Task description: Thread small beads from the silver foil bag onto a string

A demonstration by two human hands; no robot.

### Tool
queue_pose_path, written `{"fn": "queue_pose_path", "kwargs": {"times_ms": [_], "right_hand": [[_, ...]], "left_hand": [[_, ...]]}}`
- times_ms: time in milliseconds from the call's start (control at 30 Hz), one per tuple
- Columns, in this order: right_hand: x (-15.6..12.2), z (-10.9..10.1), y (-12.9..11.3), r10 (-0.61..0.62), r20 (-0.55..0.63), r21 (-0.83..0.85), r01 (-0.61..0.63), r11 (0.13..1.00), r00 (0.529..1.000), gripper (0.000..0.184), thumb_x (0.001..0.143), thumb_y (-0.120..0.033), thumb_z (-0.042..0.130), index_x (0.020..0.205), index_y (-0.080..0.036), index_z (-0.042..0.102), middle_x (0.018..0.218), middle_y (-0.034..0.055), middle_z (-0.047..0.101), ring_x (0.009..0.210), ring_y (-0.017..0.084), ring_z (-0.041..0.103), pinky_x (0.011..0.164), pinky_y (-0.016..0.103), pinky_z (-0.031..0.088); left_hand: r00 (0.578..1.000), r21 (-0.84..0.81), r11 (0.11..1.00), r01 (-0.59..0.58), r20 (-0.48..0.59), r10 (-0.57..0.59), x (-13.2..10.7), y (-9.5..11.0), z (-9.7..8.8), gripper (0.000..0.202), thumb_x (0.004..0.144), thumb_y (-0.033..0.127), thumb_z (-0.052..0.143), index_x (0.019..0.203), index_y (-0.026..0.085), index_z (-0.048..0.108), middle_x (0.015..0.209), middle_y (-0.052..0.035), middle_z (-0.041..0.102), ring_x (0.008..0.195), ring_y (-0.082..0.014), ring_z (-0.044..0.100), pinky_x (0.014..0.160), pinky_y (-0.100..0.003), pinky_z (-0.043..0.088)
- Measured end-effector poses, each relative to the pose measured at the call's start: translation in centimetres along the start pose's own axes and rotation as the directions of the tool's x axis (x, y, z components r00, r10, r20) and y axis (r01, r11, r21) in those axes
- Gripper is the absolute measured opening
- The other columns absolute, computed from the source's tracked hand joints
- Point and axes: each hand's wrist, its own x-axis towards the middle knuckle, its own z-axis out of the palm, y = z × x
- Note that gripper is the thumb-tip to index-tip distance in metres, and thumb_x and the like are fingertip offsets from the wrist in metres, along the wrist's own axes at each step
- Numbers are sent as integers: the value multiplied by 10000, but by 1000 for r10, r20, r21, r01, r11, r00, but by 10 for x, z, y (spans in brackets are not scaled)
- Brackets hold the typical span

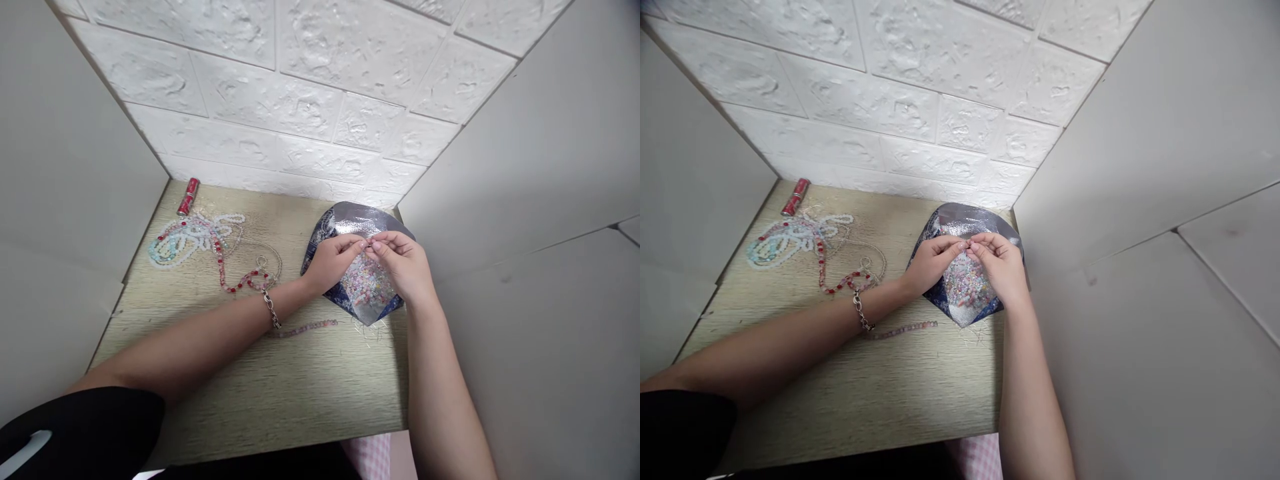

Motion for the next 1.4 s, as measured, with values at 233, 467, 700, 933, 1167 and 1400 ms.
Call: {"fn": "queue_pose_path", "kwargs": {"times_ms": [233,467,700,933,1167,1400], "right_hand": [[0,0,1,13,-6,13,-13,1000,1000,160,653,-264,633,784,-181,592,723,-5,609,666,78,585,740,276,504],[-1,0,1,27,-16,41,-26,999,1000,145,650,-241,637,773,-176,595,688,-8,608,649,73,583,701,247,508],[-1,1,-1,30,-16,8,-30,1000,999,152,639,-255,652,763,-183,602,672,-13,605,641,77,580,695,246,507],[-1,1,0,22,-20,6,-22,1000,1000,166,644,-273,643,774,-183,593,679,-2,608,652,93,586,664,250,507],[-1,1,0,26,-17,25,-25,999,1000,161,649,-259,643,778,-177,593,680,-8,607,641,75,580,653,222,497],[-2,2,-1,36,-16,1,-36,999,999,157,637,-257,648,759,-175,594,635,-19,586,612,75,569,637,228,494]], "left_hand": [[1000,-4,1000,7,-10,-7,0,-1,1,238,759,343,491,797,161,640,759,-23,638,708,-94,544,693,-234,409],[1000,-7,1000,-8,0,8,1,-2,1,231,756,335,496,794,176,659,768,-21,649,711,-88,554,694,-229,414],[1000,8,1000,-16,0,16,1,-4,1,238,751,340,498,799,176,664,769,-17,655,713,-95,564,689,-231,426],[999,1,999,-32,-3,32,1,-3,2,235,753,339,496,777,175,663,753,-17,656,700,-90,565,676,-225,428],[1000,0,1000,-28,4,28,1,-4,2,240,757,339,491,788,169,657,753,-20,650,704,-87,556,682,-227,423],[1000,31,999,-26,-1,26,1,-4,1,240,758,336,485,765,163,650,730,-16,642,690,-86,549,675,-224,417]]}}
